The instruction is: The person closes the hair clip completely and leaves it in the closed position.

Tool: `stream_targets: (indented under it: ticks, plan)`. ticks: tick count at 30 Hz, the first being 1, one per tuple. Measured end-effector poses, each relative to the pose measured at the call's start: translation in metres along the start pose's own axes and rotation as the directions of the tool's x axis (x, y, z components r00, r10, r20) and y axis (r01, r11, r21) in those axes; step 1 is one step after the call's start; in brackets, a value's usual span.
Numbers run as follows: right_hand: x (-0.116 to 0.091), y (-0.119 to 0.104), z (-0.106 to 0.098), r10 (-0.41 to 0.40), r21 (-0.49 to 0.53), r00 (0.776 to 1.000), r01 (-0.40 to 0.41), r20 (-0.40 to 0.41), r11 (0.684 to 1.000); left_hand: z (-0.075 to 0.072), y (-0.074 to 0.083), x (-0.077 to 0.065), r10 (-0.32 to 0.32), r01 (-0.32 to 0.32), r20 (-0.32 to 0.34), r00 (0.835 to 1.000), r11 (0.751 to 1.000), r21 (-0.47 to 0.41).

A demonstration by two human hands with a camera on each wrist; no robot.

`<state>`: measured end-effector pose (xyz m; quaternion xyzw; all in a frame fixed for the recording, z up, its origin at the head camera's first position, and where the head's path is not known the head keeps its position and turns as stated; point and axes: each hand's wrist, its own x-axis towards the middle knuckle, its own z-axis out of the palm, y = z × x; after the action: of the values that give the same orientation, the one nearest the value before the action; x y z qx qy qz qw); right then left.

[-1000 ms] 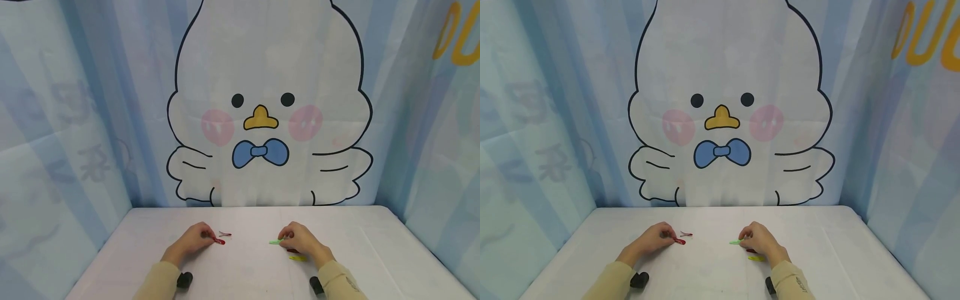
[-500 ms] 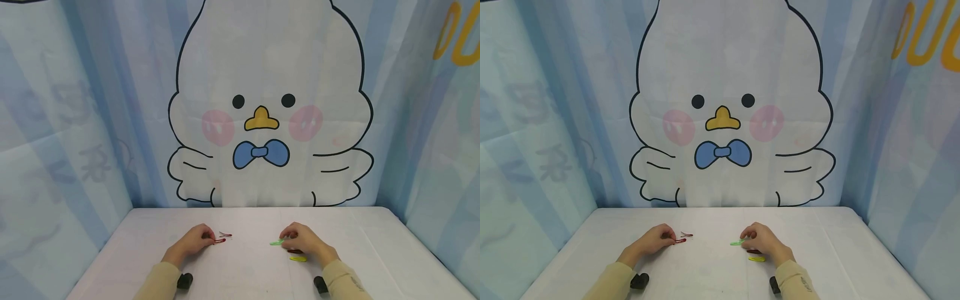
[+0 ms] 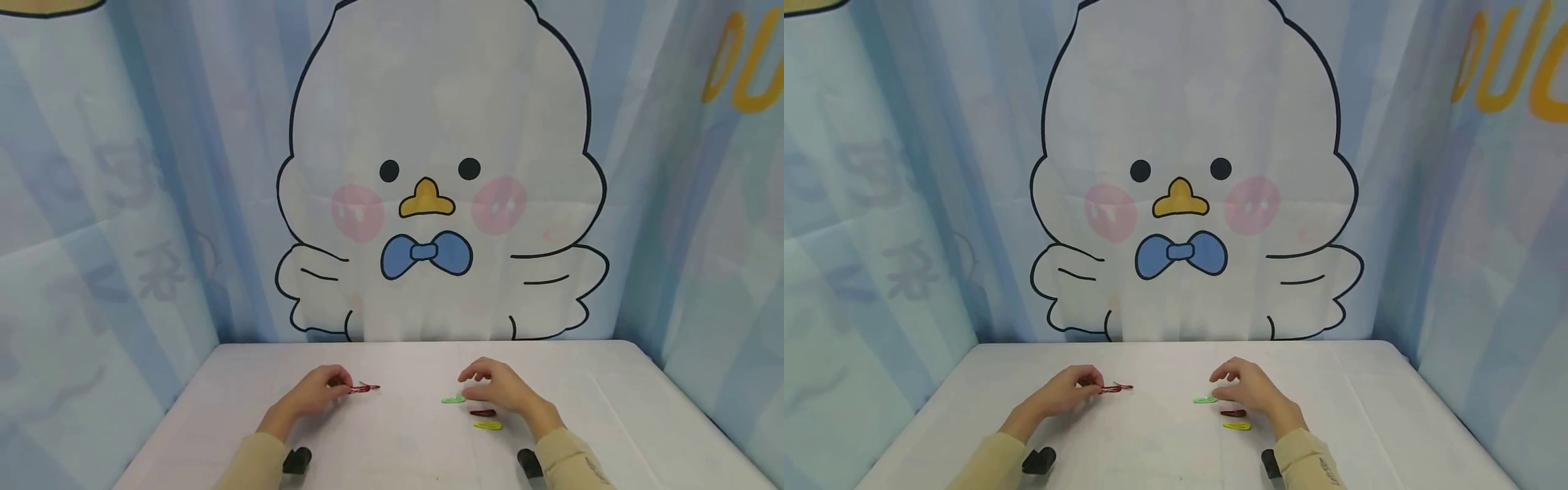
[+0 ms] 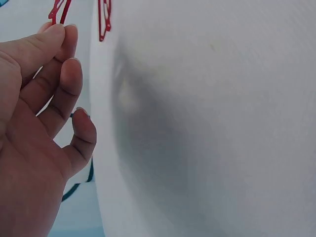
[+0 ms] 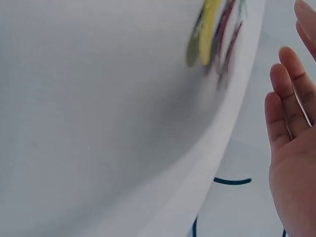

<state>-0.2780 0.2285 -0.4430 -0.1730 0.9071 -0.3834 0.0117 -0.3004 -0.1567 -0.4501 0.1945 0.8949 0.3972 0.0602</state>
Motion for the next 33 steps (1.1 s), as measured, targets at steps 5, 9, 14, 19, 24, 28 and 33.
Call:
stream_targets:
  ticks: [5, 9, 14, 19, 24, 28, 33]
  plan:
    - [0.000, -0.007, -0.003, -0.057, 0.006, 0.998, 0.057, -0.026, 0.998, -0.001, 0.009, -0.002, 0.031, -0.031, -0.002, 1.000, 0.999, -0.030]
    - [-0.003, -0.014, -0.006, -0.084, 0.014, 0.995, 0.085, -0.054, 0.996, -0.002, 0.017, -0.005, 0.097, -0.097, -0.017, 0.995, 0.995, -0.037]
    - [-0.007, -0.022, -0.010, -0.075, 0.030, 0.995, 0.078, -0.072, 0.997, -0.001, 0.026, -0.009, 0.115, -0.116, -0.031, 0.993, 0.992, -0.052]
    - [-0.012, -0.027, -0.010, -0.097, 0.029, 0.992, 0.099, -0.086, 0.995, 0.001, 0.032, -0.016, 0.107, -0.111, -0.051, 0.993, 0.989, -0.095]
    - [-0.016, -0.031, -0.009, -0.162, 0.008, 0.980, 0.164, -0.114, 0.986, 0.005, 0.038, -0.023, 0.089, -0.096, -0.055, 0.995, 0.984, -0.151]
    - [-0.020, -0.037, -0.004, -0.209, 0.001, 0.967, 0.212, -0.145, 0.977, 0.009, 0.044, -0.028, 0.082, -0.092, -0.065, 0.995, 0.981, -0.172]
    - [-0.025, -0.045, 0.005, -0.264, 0.015, 0.947, 0.271, -0.184, 0.962, 0.012, 0.052, -0.032, 0.081, -0.095, -0.081, 0.993, 0.976, -0.196]
